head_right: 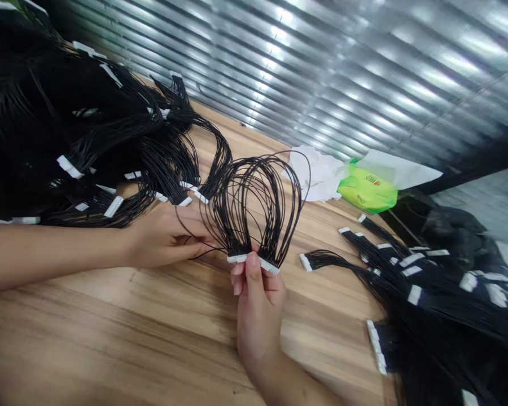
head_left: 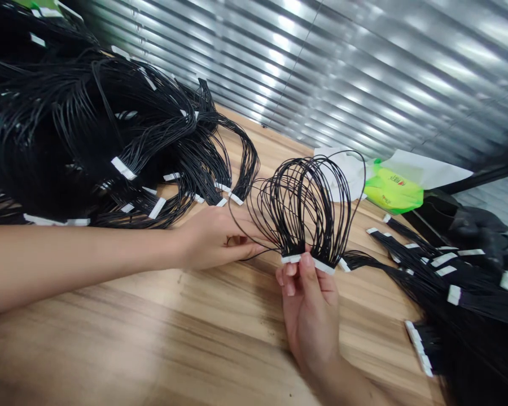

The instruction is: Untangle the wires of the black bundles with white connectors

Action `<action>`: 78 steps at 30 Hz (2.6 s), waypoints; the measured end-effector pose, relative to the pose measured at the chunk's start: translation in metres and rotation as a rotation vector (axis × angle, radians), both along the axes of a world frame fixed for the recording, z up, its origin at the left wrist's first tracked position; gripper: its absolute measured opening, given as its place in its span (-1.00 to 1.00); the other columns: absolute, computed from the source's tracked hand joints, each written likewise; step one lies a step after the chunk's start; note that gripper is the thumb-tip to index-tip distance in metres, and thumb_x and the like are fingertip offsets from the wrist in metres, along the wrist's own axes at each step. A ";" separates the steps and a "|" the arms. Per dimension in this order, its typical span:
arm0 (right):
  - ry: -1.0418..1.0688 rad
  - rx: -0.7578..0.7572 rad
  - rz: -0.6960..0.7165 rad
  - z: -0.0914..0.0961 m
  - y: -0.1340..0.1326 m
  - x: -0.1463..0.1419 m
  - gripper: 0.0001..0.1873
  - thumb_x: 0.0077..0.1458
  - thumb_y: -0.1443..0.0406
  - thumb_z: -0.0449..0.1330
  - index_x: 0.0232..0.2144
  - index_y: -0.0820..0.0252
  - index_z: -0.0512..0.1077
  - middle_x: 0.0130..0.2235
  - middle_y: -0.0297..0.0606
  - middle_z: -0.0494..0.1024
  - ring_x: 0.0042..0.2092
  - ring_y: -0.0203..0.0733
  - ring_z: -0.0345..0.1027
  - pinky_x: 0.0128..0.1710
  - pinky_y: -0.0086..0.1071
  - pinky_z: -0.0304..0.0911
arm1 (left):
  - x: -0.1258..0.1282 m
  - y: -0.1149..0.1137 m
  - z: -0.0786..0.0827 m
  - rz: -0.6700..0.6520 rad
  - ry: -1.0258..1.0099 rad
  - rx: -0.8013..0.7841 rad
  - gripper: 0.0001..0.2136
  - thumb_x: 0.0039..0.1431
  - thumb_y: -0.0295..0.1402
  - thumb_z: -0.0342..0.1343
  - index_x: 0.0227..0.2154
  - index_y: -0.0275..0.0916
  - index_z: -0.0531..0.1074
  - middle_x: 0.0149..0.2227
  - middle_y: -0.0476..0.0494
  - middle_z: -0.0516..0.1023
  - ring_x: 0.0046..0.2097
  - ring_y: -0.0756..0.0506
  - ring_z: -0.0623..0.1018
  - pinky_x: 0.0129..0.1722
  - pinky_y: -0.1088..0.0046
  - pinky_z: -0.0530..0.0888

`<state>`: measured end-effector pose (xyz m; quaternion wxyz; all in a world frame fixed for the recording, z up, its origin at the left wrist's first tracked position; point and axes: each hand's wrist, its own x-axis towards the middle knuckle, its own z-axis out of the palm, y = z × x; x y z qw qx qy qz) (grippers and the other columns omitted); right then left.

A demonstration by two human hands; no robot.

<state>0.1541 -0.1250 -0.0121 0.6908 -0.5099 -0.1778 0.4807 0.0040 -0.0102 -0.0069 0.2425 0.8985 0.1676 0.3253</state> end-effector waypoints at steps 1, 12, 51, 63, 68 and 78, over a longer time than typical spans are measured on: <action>-0.008 -0.001 -0.015 0.001 0.001 0.000 -0.80 -0.06 0.16 0.37 -0.47 0.13 0.47 -0.60 -0.48 0.37 -0.57 -0.42 0.08 -0.55 -0.49 0.06 | -0.002 0.000 0.001 -0.002 -0.004 0.009 -0.86 0.21 -0.35 0.10 -0.31 -0.18 0.57 -0.35 -0.07 0.63 -0.35 0.04 0.58 -0.34 0.61 0.48; -0.063 -0.037 -0.014 0.000 0.001 0.001 -0.74 -0.05 0.11 0.33 -0.45 0.14 0.41 -0.59 -0.49 0.32 -0.57 -0.40 0.05 -0.55 -0.46 0.04 | -0.008 0.001 0.005 -0.071 -0.100 0.524 -0.75 0.21 -0.31 0.08 -0.57 -0.20 0.46 -0.66 0.10 0.46 -0.61 0.09 0.40 -0.43 0.53 0.38; -0.152 -0.057 0.087 -0.002 -0.001 0.001 -0.69 -0.06 0.06 0.33 -0.43 0.18 0.50 -0.58 -0.40 0.40 -0.54 -0.35 0.13 -0.53 -0.43 0.08 | -0.013 0.011 0.002 0.010 -0.009 0.669 -0.76 0.28 -0.41 0.01 -0.09 0.02 0.47 -0.36 0.12 0.62 -0.44 0.12 0.49 -0.36 0.52 0.34; -0.159 -0.077 0.113 -0.003 -0.003 0.001 -0.71 -0.07 0.09 0.36 -0.45 0.21 0.51 -0.59 -0.40 0.40 -0.54 -0.35 0.15 -0.53 -0.42 0.09 | -0.002 0.002 -0.002 0.079 0.065 0.410 -0.79 0.33 -0.27 -0.06 -0.32 -0.08 0.48 -0.42 0.20 0.60 -0.54 0.13 0.41 -0.49 0.51 0.21; -0.201 -0.090 0.130 -0.005 -0.003 0.000 -0.70 -0.04 0.07 0.32 -0.44 0.20 0.50 -0.59 -0.40 0.39 -0.54 -0.34 0.14 -0.53 -0.41 0.10 | 0.000 0.001 0.001 0.051 0.098 0.444 -0.81 0.33 -0.32 -0.07 -0.34 -0.16 0.42 -0.45 0.17 0.58 -0.53 0.11 0.41 -0.46 0.49 0.22; 0.096 -0.026 0.068 0.003 0.004 0.004 -0.69 -0.09 0.14 0.38 -0.59 0.15 0.35 -0.62 -0.51 0.22 -0.57 -0.40 0.00 -0.51 -0.44 0.07 | -0.010 0.014 0.011 0.046 -0.077 0.356 -0.49 0.27 -0.07 -0.06 -0.71 -0.27 0.10 -0.65 0.04 0.30 -0.49 0.02 0.28 -0.26 0.34 0.23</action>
